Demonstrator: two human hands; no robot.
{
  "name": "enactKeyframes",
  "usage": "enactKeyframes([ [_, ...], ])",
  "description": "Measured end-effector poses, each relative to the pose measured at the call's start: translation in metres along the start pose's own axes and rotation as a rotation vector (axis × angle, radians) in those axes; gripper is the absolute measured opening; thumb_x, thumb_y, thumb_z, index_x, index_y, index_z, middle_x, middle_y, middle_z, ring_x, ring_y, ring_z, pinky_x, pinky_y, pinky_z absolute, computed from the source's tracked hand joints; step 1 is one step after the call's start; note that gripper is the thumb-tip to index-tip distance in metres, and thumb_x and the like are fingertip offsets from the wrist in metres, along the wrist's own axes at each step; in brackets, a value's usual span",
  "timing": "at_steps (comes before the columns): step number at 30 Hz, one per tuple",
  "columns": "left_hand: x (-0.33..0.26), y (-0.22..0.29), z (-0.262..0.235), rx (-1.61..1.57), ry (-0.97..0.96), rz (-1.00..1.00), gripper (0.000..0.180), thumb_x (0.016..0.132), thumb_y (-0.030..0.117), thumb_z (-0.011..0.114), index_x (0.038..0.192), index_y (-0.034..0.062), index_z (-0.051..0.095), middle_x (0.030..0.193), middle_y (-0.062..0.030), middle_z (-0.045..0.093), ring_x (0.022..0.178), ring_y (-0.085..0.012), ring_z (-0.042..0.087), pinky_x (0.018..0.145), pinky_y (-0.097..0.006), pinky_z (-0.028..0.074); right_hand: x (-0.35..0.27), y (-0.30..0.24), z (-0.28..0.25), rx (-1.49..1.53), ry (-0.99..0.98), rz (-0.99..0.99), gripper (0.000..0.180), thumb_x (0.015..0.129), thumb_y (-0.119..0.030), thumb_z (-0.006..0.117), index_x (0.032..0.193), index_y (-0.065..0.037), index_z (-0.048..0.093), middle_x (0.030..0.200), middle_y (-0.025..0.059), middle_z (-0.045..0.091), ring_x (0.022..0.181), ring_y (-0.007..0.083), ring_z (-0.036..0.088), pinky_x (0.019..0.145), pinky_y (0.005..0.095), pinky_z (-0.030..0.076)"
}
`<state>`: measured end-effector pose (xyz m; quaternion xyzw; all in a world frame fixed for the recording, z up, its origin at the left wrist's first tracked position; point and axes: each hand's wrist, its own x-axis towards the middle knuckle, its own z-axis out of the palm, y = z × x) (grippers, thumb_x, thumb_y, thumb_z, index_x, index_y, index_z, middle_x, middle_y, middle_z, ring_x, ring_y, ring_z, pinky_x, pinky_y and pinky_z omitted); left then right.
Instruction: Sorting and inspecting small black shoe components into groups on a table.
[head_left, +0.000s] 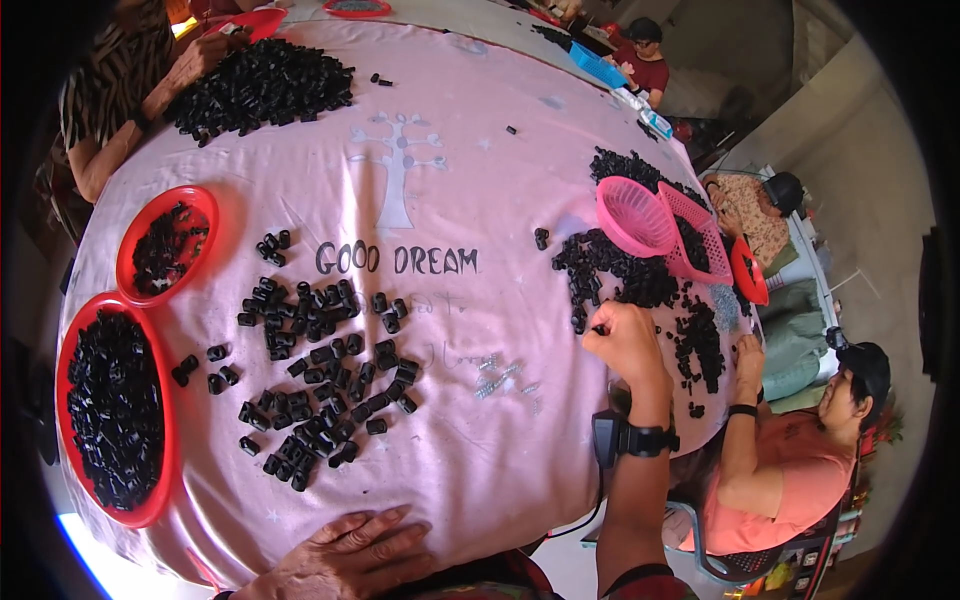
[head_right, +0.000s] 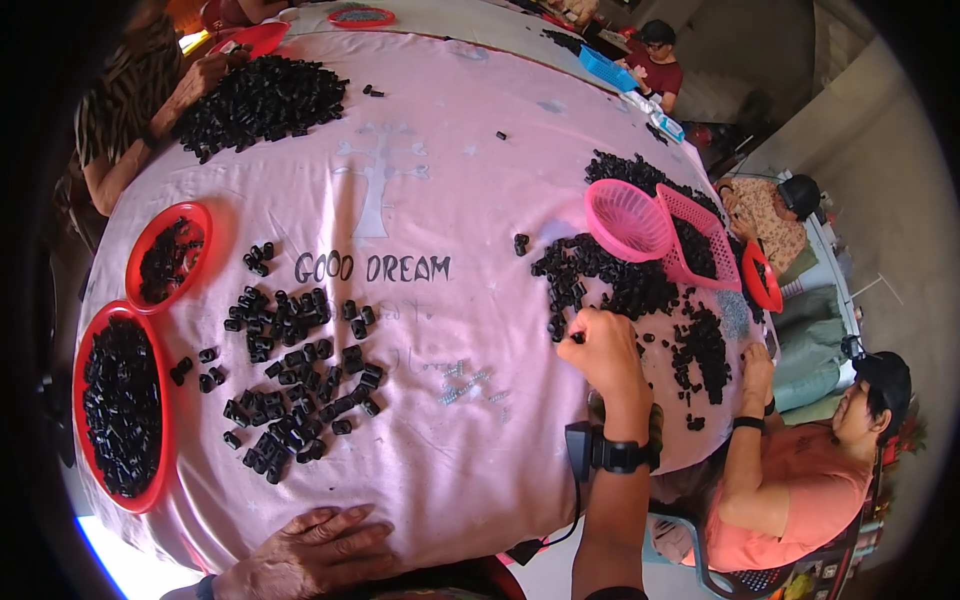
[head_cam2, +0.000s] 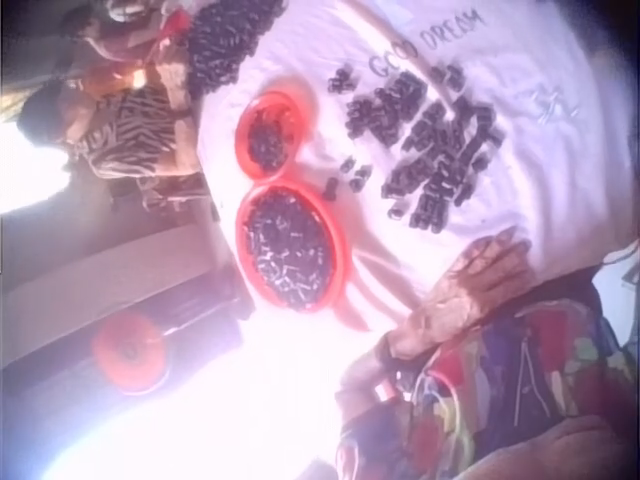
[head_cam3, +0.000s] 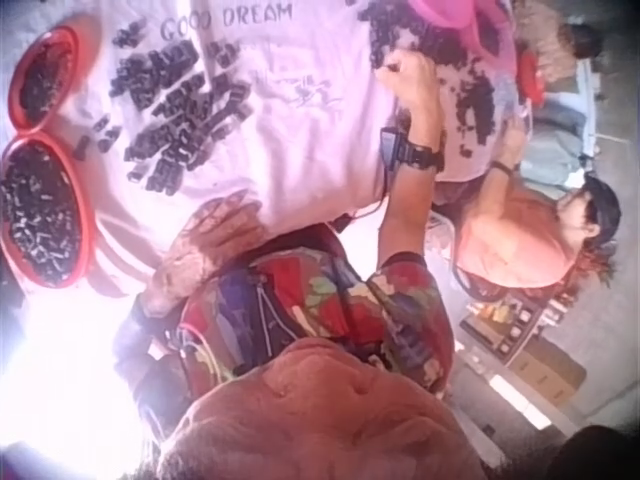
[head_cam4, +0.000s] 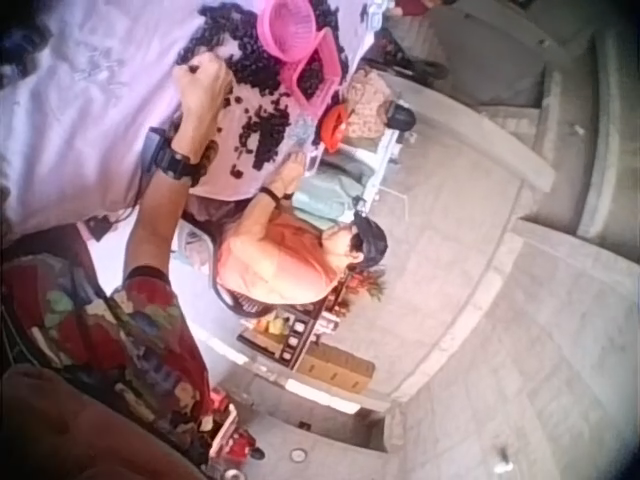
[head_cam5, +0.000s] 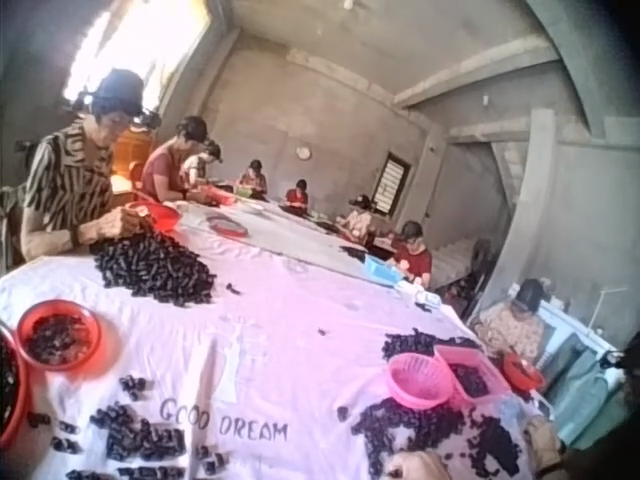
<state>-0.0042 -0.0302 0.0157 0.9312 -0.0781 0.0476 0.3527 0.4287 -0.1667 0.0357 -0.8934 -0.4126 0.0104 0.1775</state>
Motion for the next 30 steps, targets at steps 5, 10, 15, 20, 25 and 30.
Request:
enactKeyframes([
  [5,0.002,0.001,-0.003,-0.049,-0.034,-0.011,0.050,0.092,0.021,0.054,0.140,0.0132,0.061,0.154,-0.0117,0.049,0.149,-0.0322,0.038,0.120,-0.048,0.030,-0.030,-0.065,-0.003,0.641,-0.214,-0.016,0.011,0.077,0.000,0.075,0.086,0.001,0.067,0.067,0.0060,0.063,0.064,0.0076,0.061,0.060,0.0264,0.049],
  [10,0.002,0.002,-0.009,-0.046,-0.042,-0.003,0.052,0.090,0.020,0.055,0.141,0.0112,0.060,0.153,-0.0135,0.050,0.149,-0.0332,0.038,0.121,-0.048,0.030,-0.051,-0.144,0.032,0.547,-0.590,-0.501,0.018,0.088,-0.006,0.073,0.105,-0.001,0.072,0.086,0.0070,0.075,0.075,0.0107,0.070,0.065,0.0294,0.054],
  [15,0.000,0.001,-0.004,-0.035,-0.030,-0.024,0.053,0.090,0.020,0.055,0.142,0.0104,0.059,0.153,-0.0137,0.050,0.149,-0.0339,0.038,0.121,-0.048,0.029,-0.018,-0.121,0.036,0.521,-0.300,-0.492,0.020,0.093,-0.015,0.074,0.107,0.000,0.074,0.090,0.0100,0.077,0.076,0.0121,0.071,0.068,0.0289,0.055],
  [20,0.002,-0.001,-0.006,-0.080,-0.042,-0.006,0.051,0.090,0.019,0.056,0.140,0.0129,0.062,0.152,-0.0124,0.051,0.149,-0.0323,0.039,0.121,-0.048,0.030,0.063,-0.009,0.032,-0.079,0.256,-0.275,0.010,0.087,-0.011,0.067,0.094,-0.006,0.072,0.088,0.0168,0.072,0.081,0.0365,0.070,0.073,0.0433,0.055],
  [25,0.007,0.000,-0.004,-0.011,-0.026,-0.018,0.048,0.088,0.019,0.060,0.135,0.0139,0.065,0.151,-0.0103,0.053,0.147,-0.0291,0.042,0.120,-0.047,0.032,0.069,0.015,0.026,0.050,0.251,-0.140,0.012,0.085,-0.011,0.070,0.095,-0.005,0.072,0.088,0.0159,0.069,0.084,0.0372,0.068,0.076,0.0458,0.054],
  [30,0.005,-0.001,-0.004,-0.014,-0.036,-0.027,0.046,0.089,0.019,0.060,0.134,0.0149,0.066,0.151,-0.0096,0.054,0.146,-0.0285,0.043,0.119,-0.045,0.034,0.072,-0.005,0.043,-0.061,0.233,-0.289,0.017,0.084,-0.012,0.072,0.101,-0.009,0.071,0.087,0.0125,0.066,0.086,0.0345,0.066,0.074,0.0443,0.053],
])
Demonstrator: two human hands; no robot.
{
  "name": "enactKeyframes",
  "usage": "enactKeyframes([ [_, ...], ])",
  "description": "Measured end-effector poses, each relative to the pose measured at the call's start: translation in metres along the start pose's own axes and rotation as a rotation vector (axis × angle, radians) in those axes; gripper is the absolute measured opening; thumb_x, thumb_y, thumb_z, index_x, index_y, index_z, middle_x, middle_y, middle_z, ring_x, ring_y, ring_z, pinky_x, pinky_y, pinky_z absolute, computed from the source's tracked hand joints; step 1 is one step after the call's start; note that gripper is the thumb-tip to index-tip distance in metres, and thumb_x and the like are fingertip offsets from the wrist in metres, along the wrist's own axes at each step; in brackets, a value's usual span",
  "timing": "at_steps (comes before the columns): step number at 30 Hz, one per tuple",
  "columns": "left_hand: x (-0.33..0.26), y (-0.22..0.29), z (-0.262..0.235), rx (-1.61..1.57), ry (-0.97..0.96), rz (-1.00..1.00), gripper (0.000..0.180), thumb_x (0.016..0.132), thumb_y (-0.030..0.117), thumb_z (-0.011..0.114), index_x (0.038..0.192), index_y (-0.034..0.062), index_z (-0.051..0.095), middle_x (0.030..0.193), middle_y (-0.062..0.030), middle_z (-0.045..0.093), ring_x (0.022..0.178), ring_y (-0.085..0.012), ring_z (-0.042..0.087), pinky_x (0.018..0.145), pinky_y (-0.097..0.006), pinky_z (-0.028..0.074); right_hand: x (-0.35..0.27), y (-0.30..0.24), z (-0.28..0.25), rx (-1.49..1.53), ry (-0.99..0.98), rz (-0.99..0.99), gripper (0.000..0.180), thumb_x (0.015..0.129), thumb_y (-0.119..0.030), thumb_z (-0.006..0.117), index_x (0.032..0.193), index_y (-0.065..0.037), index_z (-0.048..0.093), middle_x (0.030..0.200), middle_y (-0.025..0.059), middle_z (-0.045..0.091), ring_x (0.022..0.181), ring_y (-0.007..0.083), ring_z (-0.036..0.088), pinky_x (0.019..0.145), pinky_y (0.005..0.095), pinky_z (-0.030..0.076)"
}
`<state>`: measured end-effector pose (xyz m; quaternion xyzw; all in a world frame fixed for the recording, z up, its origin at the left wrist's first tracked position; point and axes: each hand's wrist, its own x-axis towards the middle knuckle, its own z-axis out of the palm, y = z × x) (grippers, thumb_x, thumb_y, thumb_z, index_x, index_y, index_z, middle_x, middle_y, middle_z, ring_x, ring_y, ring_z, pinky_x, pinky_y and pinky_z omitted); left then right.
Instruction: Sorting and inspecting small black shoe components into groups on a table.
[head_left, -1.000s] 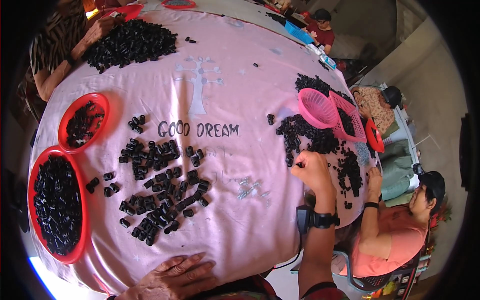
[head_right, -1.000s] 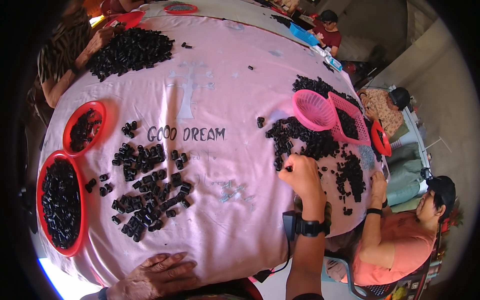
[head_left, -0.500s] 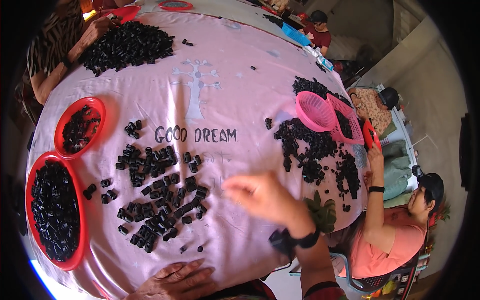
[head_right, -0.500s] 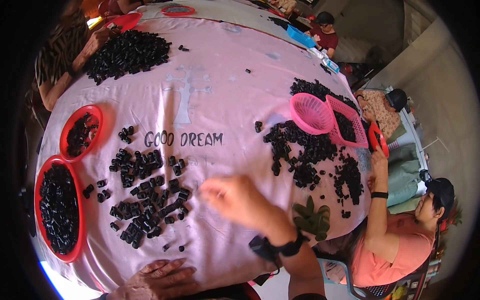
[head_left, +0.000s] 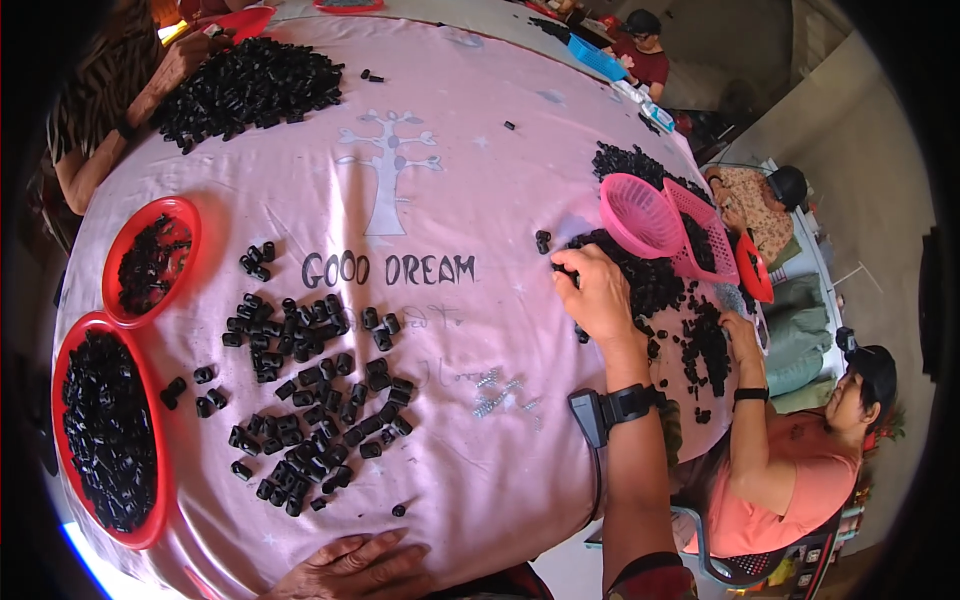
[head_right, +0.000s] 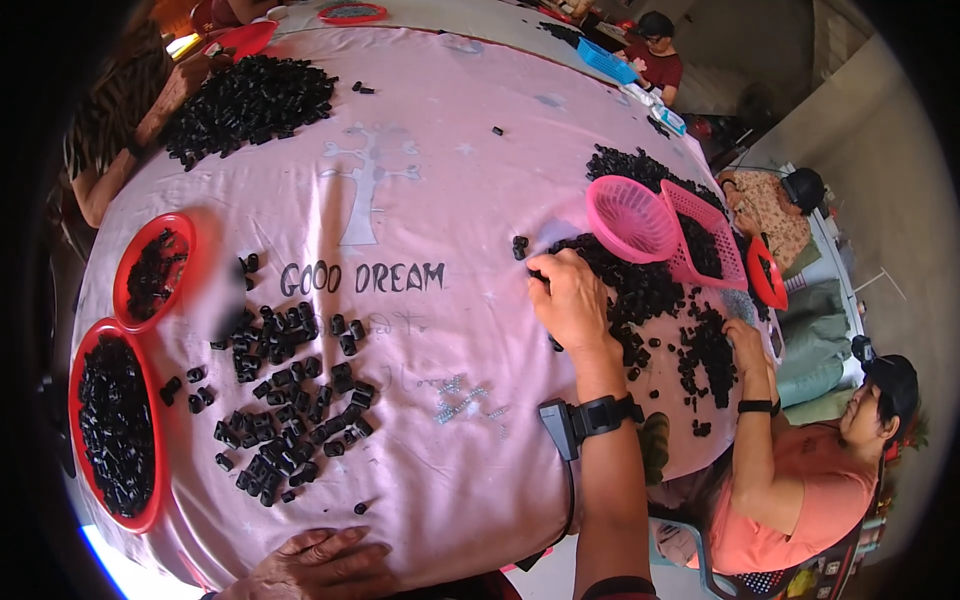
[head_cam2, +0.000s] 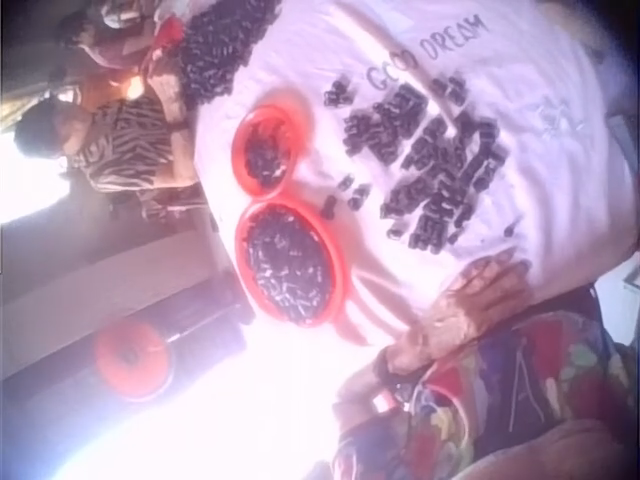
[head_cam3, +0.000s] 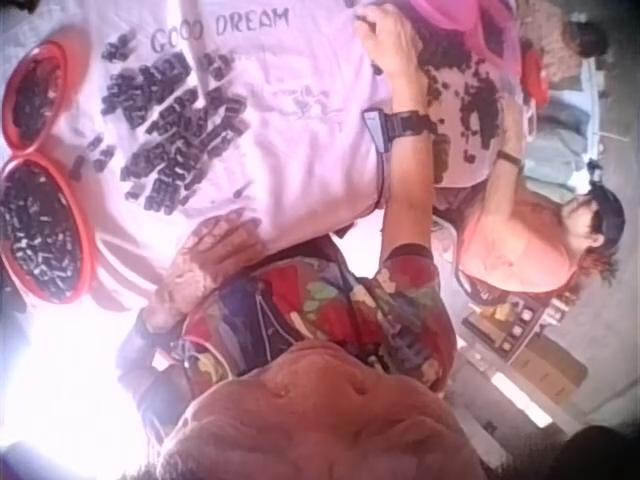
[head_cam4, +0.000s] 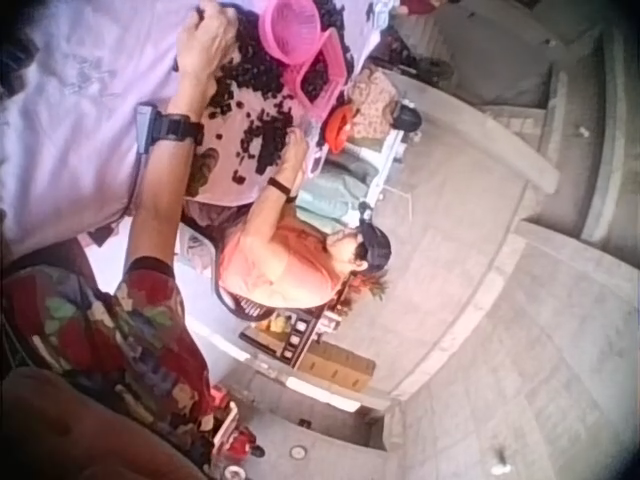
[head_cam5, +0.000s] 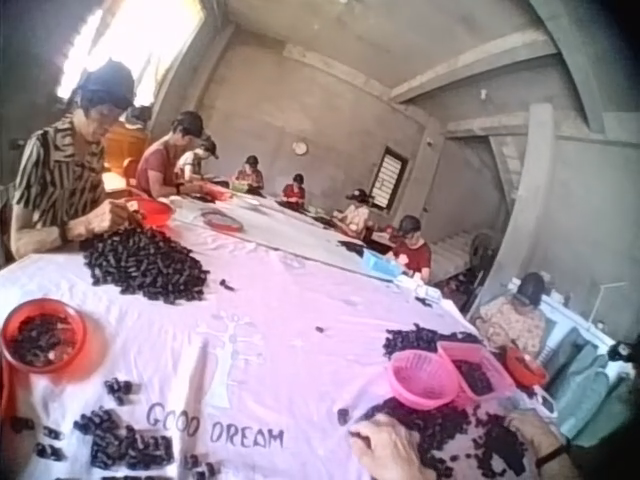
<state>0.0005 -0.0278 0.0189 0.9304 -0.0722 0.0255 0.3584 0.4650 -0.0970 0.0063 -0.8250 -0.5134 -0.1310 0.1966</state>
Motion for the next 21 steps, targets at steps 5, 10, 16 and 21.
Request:
enactKeyframes([
  [5,-0.006,0.006,0.000,0.006,0.024,-0.028,0.048,0.086,0.019,0.065,0.135,0.0159,0.066,0.153,-0.0093,0.052,0.147,-0.0290,0.042,0.121,-0.047,0.030,-0.003,-0.004,0.011,0.104,-0.009,0.011,0.010,0.082,-0.004,0.069,0.091,-0.008,0.067,0.083,0.0126,0.066,0.081,0.0338,0.067,0.071,0.0434,0.053],
  [10,-0.005,-0.007,-0.005,0.002,-0.256,-0.052,0.062,0.091,0.033,0.047,0.153,0.0258,0.046,0.164,-0.0007,0.037,0.154,-0.0236,0.030,0.122,-0.039,0.027,-0.012,0.020,-0.013,0.140,-0.010,0.016,0.006,0.088,-0.002,0.064,0.094,-0.003,0.066,0.086,0.0148,0.069,0.078,0.0291,0.070,0.072,0.0381,0.054],
  [16,0.002,-0.012,0.006,0.060,-0.133,0.071,0.056,0.092,0.024,0.053,0.147,0.0126,0.050,0.163,-0.0108,0.036,0.155,-0.0258,0.029,0.122,-0.038,0.027,-0.028,-0.034,-0.038,0.531,-0.223,0.179,0.003,0.093,-0.001,0.063,0.094,-0.002,0.061,0.080,-0.0019,0.060,0.071,0.0040,0.051,0.063,0.0234,0.043],
  [21,-0.024,0.010,0.009,-0.019,0.194,-0.037,0.045,0.090,0.021,0.064,0.132,0.0068,0.062,0.152,-0.0145,0.050,0.143,-0.0308,0.047,0.113,-0.040,0.040,-0.046,-0.148,-0.064,0.793,-0.697,-0.056,0.002,0.093,-0.004,0.063,0.096,-0.003,0.063,0.082,-0.0008,0.060,0.069,0.0065,0.053,0.063,0.0243,0.043],
])
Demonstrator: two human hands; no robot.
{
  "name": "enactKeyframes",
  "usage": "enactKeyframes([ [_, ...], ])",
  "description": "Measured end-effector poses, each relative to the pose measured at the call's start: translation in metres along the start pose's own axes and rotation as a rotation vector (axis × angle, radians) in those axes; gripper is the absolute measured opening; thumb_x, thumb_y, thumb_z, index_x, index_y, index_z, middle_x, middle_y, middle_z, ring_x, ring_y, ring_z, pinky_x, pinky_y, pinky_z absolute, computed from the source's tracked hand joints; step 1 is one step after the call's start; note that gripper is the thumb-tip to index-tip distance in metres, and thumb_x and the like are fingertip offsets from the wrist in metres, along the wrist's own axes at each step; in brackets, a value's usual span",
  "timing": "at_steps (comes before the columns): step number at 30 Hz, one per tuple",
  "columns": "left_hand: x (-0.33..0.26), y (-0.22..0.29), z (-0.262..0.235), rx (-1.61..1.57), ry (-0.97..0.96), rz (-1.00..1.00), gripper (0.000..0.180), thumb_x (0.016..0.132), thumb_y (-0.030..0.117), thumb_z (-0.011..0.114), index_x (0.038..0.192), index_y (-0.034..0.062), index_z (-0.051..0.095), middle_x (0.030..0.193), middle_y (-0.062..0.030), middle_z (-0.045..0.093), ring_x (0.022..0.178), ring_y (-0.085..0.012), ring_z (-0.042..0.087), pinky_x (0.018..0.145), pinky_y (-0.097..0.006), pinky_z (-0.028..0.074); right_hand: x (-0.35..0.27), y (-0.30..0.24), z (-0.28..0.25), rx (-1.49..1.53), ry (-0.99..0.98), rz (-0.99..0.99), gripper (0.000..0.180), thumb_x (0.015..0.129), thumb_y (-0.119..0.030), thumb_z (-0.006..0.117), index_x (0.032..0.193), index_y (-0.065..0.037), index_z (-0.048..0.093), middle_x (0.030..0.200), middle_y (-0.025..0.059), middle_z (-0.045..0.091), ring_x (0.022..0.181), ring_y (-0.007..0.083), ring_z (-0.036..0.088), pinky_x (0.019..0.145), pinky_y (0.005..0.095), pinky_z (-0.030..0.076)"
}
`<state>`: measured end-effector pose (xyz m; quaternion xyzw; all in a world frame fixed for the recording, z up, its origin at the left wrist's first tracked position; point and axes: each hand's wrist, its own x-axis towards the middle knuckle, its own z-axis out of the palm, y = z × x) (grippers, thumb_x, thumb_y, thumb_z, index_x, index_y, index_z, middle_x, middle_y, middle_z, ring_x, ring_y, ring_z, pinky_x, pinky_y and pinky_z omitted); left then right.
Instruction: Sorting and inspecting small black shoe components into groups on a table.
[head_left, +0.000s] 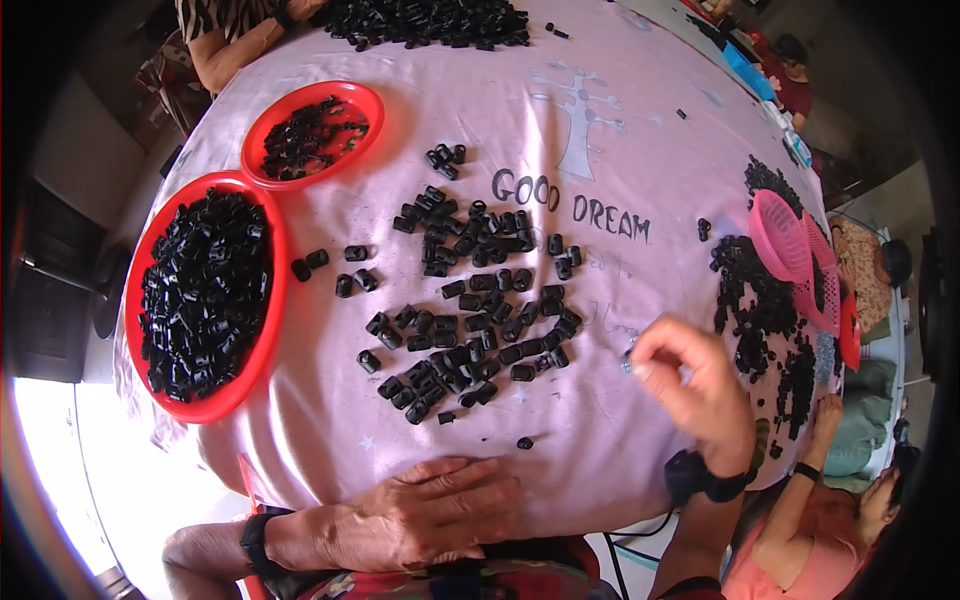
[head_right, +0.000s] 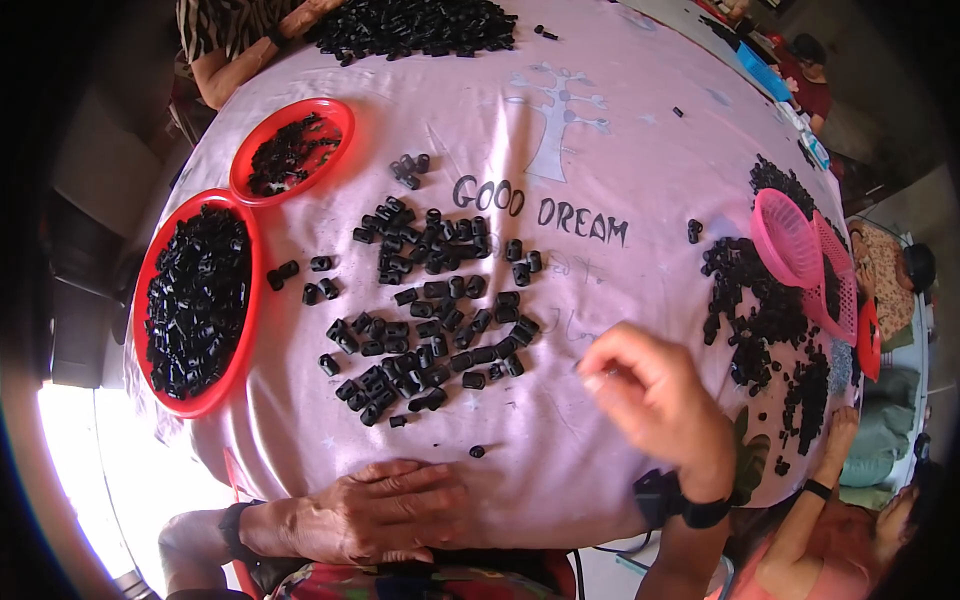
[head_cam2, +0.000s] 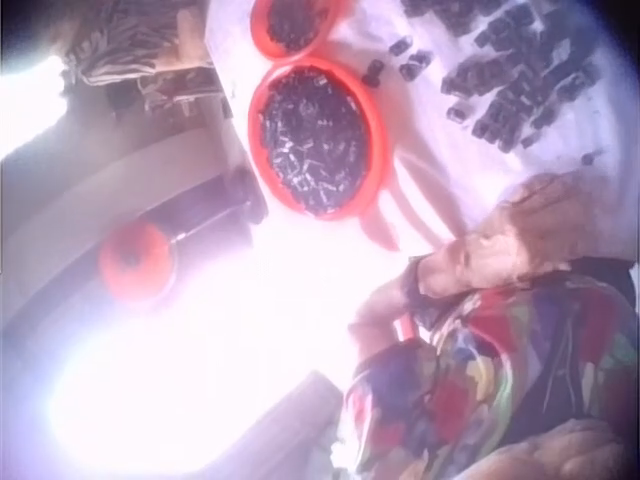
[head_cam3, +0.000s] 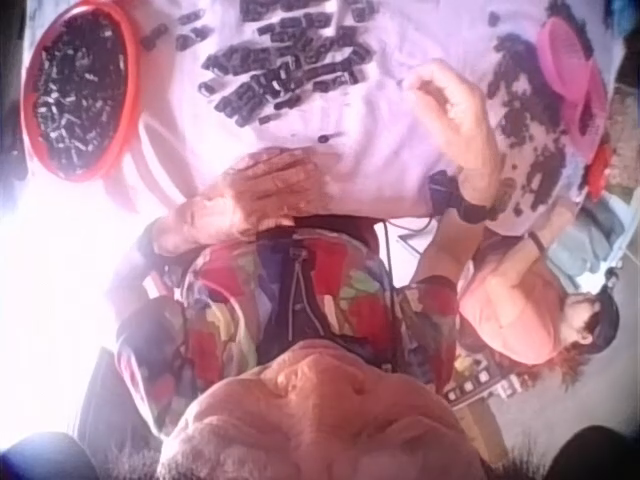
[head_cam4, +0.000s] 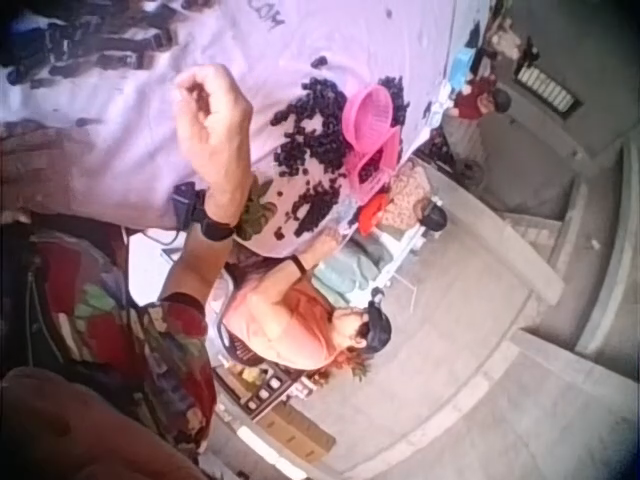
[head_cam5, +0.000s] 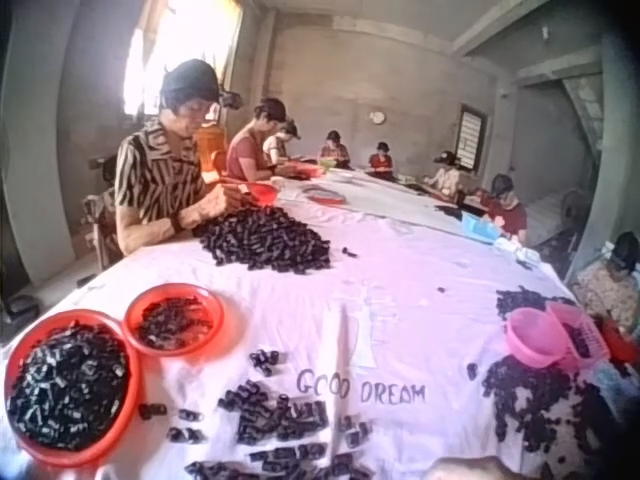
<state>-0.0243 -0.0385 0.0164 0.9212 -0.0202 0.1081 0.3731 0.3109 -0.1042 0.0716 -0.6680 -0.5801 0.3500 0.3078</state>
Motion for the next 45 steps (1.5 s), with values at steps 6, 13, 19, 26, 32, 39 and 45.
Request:
enactKeyframes([
  [6,0.008,-0.014,-0.014,0.025,0.272,-0.246,0.039,0.083,0.008,0.072,0.122,0.0023,0.069,0.127,-0.0171,0.064,0.110,-0.0348,0.065,0.093,-0.041,0.052,0.015,-0.011,0.055,-0.046,-0.203,-0.137,0.008,0.090,-0.002,0.062,0.098,-0.003,0.065,0.088,0.0150,0.070,0.079,0.0321,0.070,0.069,0.0401,0.054],
  [13,0.013,-0.021,-0.022,0.230,0.258,-0.335,0.047,0.075,0.002,0.068,0.122,0.0000,0.068,0.121,-0.0149,0.062,0.098,-0.0308,0.060,0.087,-0.041,0.052,0.048,-0.027,0.049,-0.097,-0.095,-0.157,0.011,0.091,-0.005,0.065,0.102,-0.002,0.065,0.083,0.0157,0.072,0.076,0.0363,0.071,0.069,0.0427,0.055],
  [19,0.016,-0.016,-0.020,0.150,0.192,-0.245,0.050,0.072,-0.002,0.068,0.122,0.0000,0.069,0.122,-0.0164,0.063,0.106,-0.0333,0.062,0.091,-0.041,0.053,0.052,-0.009,0.074,-0.036,-0.027,-0.385,0.007,0.090,-0.006,0.068,0.096,-0.003,0.067,0.081,0.0147,0.072,0.074,0.0346,0.072,0.065,0.0399,0.056],
  [26,0.011,-0.014,-0.020,0.141,0.332,-0.413,0.050,0.072,-0.003,0.071,0.121,-0.0003,0.070,0.114,-0.0165,0.065,0.103,-0.0330,0.064,0.086,-0.042,0.055,0.055,-0.005,0.084,-0.122,-0.008,-0.445,0.012,0.085,-0.006,0.073,0.096,-0.004,0.068,0.087,0.0120,0.072,0.071,0.0327,0.071,0.062,0.0397,0.056],
  [32,0.004,-0.022,-0.020,0.196,0.254,-0.395,0.055,0.073,-0.001,0.068,0.127,0.0069,0.069,0.116,-0.0140,0.062,0.098,-0.0316,0.061,0.082,-0.040,0.054,0.048,-0.005,0.065,-0.119,-0.137,-0.331,0.010,0.085,-0.007,0.074,0.095,-0.005,0.069,0.083,0.0114,0.071,0.073,0.0323,0.070,0.066,0.0403,0.055],
  [39,0.027,-0.026,-0.023,0.339,0.294,-0.433,0.057,0.075,0.004,0.067,0.131,0.0102,0.068,0.120,-0.0131,0.059,0.103,-0.0326,0.057,0.089,-0.043,0.050,0.050,-0.002,0.069,-0.103,-0.034,-0.362,0.007,0.084,-0.008,0.074,0.088,-0.006,0.068,0.078,0.0086,0.070,0.072,0.0301,0.070,0.063,0.0392,0.054],
  [45,0.034,-0.028,-0.012,0.336,0.327,-0.303,0.057,0.073,0.001,0.070,0.129,0.0087,0.069,0.116,-0.0136,0.062,0.098,-0.0309,0.060,0.088,-0.044,0.050,0.049,-0.005,0.060,-0.202,-0.190,-0.373,0.008,0.084,-0.010,0.074,0.085,-0.005,0.067,0.076,0.0092,0.070,0.068,0.0300,0.069,0.060,0.0400,0.053],
])
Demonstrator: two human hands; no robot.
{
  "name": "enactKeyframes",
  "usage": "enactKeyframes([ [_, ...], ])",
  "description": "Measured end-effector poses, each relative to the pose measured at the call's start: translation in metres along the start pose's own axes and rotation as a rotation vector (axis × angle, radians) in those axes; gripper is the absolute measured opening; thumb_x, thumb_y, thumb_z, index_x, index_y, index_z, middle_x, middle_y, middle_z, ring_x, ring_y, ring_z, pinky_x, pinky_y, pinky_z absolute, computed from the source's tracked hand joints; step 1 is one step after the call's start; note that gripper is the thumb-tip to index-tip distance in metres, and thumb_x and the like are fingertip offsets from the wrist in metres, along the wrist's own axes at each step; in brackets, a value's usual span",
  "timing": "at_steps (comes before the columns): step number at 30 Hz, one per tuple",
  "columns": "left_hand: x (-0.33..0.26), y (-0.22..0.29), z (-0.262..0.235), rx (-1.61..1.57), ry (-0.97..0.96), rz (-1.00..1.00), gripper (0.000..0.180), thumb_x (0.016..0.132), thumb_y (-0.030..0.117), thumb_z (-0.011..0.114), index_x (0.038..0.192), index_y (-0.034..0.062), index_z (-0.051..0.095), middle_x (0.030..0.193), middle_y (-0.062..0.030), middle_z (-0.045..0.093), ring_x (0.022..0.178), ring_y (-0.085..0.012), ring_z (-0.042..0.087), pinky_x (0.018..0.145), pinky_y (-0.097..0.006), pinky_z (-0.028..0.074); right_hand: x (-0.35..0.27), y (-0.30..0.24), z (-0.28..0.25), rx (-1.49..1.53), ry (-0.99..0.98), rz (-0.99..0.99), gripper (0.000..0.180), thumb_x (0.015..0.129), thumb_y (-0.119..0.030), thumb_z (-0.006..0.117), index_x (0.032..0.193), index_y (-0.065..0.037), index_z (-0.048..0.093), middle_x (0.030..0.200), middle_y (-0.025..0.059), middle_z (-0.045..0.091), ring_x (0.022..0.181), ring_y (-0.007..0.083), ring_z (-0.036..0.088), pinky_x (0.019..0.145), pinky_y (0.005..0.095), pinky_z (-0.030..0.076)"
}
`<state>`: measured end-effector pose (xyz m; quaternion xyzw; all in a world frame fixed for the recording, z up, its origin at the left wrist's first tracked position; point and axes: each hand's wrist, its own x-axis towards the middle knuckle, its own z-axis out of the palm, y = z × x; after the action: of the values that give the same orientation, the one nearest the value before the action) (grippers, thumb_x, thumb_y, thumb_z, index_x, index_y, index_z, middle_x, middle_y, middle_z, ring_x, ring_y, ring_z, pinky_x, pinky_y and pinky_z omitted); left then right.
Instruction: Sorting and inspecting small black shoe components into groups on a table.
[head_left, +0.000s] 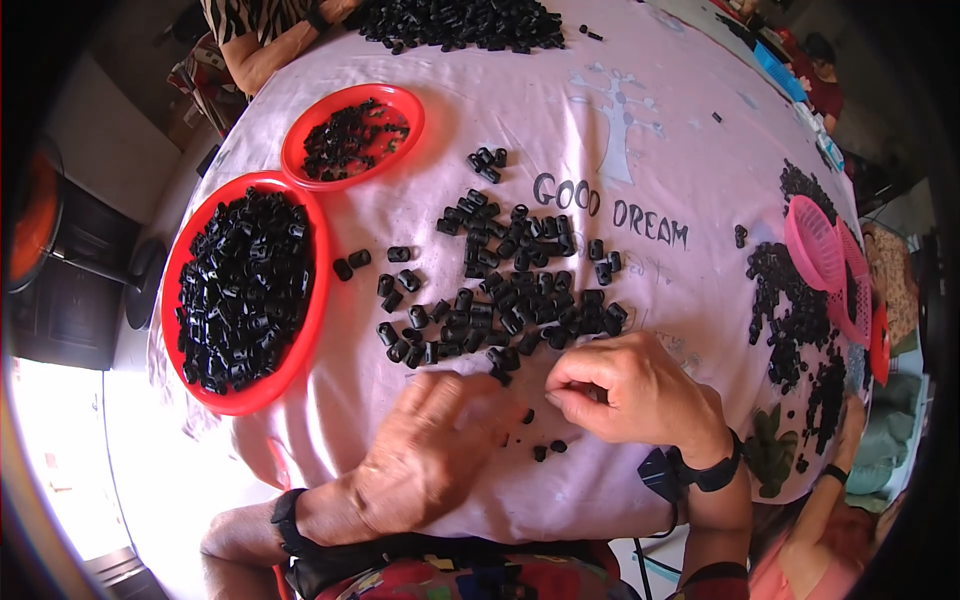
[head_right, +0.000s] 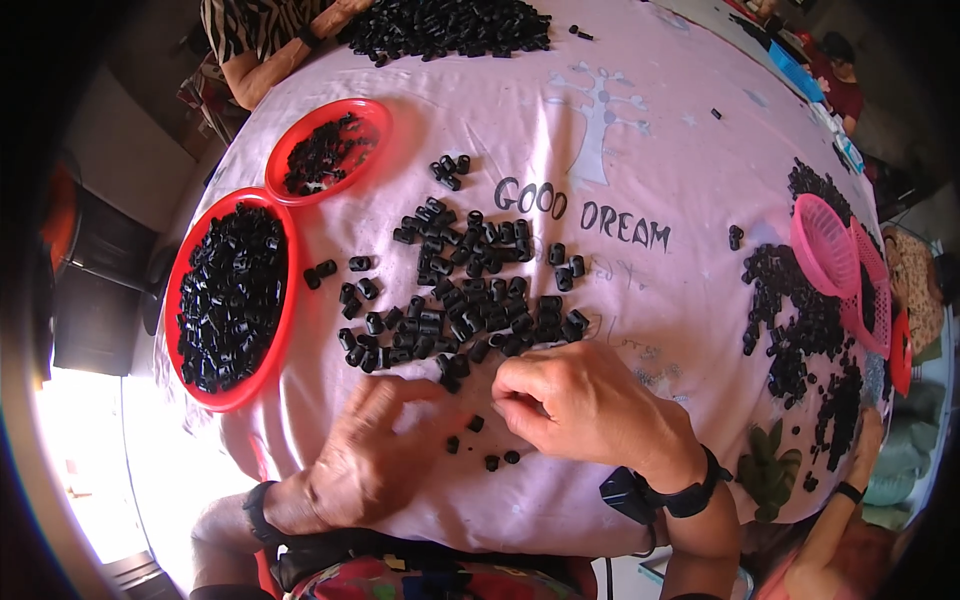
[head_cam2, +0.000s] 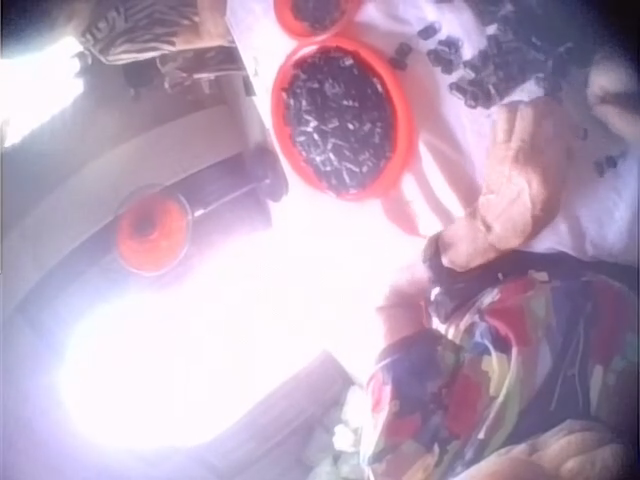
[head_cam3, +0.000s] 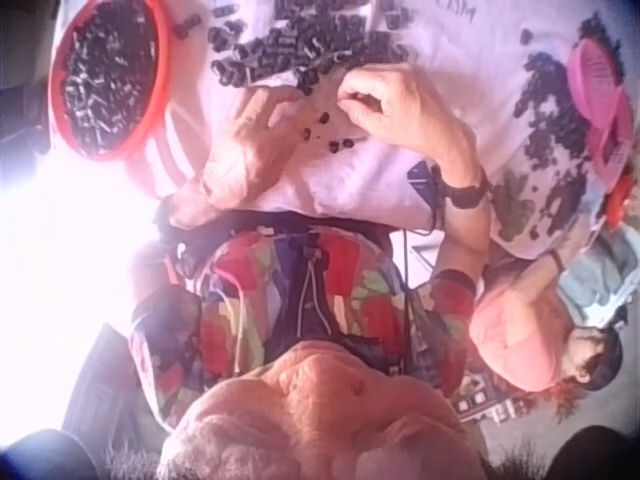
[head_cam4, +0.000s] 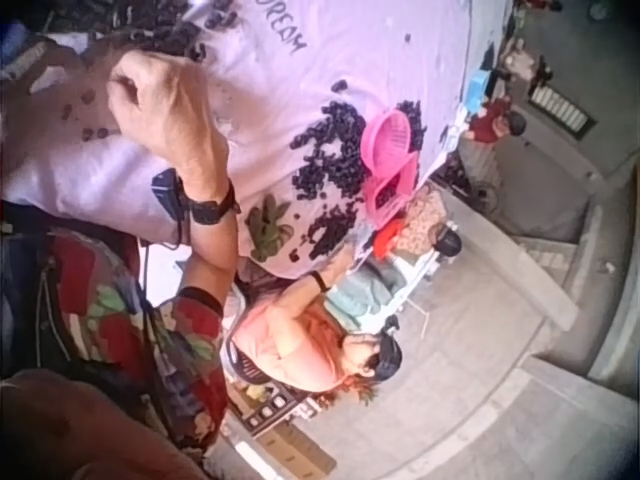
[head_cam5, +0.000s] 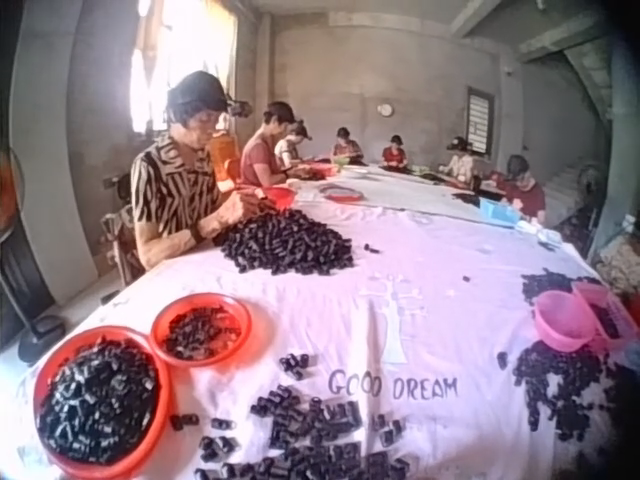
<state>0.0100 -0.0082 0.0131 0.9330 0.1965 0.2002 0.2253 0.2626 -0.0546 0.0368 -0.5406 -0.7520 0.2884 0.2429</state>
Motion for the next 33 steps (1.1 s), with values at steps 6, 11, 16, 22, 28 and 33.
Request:
enactKeyframes([
  [6,-0.006,0.006,0.009,-0.143,-0.018,-0.011,0.052,0.071,-0.001,0.070,0.122,0.0066,0.072,0.115,-0.0129,0.065,0.099,-0.0309,0.062,0.088,-0.041,0.051,-0.001,0.001,-0.003,0.014,0.038,0.080,0.008,0.087,-0.010,0.072,0.093,-0.006,0.070,0.080,0.0108,0.070,0.071,0.0311,0.070,0.063,0.0399,0.055],
  [11,-0.009,-0.007,0.003,-0.064,-0.007,-0.054,0.050,0.073,0.002,0.069,0.123,0.0042,0.069,0.123,-0.0121,0.061,0.104,-0.0302,0.059,0.088,-0.041,0.052,0.004,0.005,0.000,-0.033,0.166,0.054,0.016,0.086,-0.007,0.073,0.101,-0.004,0.071,0.088,0.0126,0.071,0.075,0.0294,0.071,0.065,0.0391,0.055],
  [16,0.016,-0.011,-0.012,0.085,0.029,-0.046,0.052,0.075,0.001,0.069,0.128,0.0033,0.066,0.123,-0.0142,0.061,0.106,-0.0327,0.057,0.092,-0.044,0.050,-0.003,0.003,-0.019,-0.018,0.175,0.105,0.012,0.085,-0.003,0.073,0.097,-0.002,0.071,0.082,0.0117,0.071,0.073,0.0270,0.072,0.064,0.0351,0.055],
  [22,0.020,-0.004,-0.014,-0.016,-0.026,0.010,0.047,0.074,-0.002,0.075,0.121,0.0045,0.071,0.123,-0.0183,0.061,0.106,-0.0369,0.059,0.091,-0.046,0.050,-0.019,0.003,-0.062,-0.039,0.289,0.386,0.008,0.086,-0.007,0.070,0.088,0.001,0.070,0.072,0.0106,0.069,0.059,0.0144,0.064,0.058,0.0292,0.050],
  [28,0.033,-0.011,-0.006,0.101,0.055,-0.031,0.047,0.073,-0.005,0.073,0.119,0.0045,0.073,0.129,-0.0206,0.059,0.107,-0.0361,0.060,0.093,-0.045,0.050,-0.035,0.018,-0.082,-0.115,0.043,0.506,0.014,0.080,-0.013,0.075,0.085,0.000,0.073,0.071,0.0136,0.071,0.065,0.0237,0.071,0.064,0.0344,0.054],
  [33,0.026,-0.003,-0.010,-0.016,-0.005,-0.040,0.045,0.075,-0.001,0.072,0.118,0.0082,0.072,0.115,-0.0121,0.062,0.098,-0.0319,0.060,0.086,-0.042,0.052,-0.034,0.021,-0.079,-0.295,-0.106,0.595,0.013,0.076,-0.015,0.075,0.079,-0.002,0.073,0.072,0.0142,0.072,0.068,0.0293,0.072,0.069,0.0365,0.055],
])
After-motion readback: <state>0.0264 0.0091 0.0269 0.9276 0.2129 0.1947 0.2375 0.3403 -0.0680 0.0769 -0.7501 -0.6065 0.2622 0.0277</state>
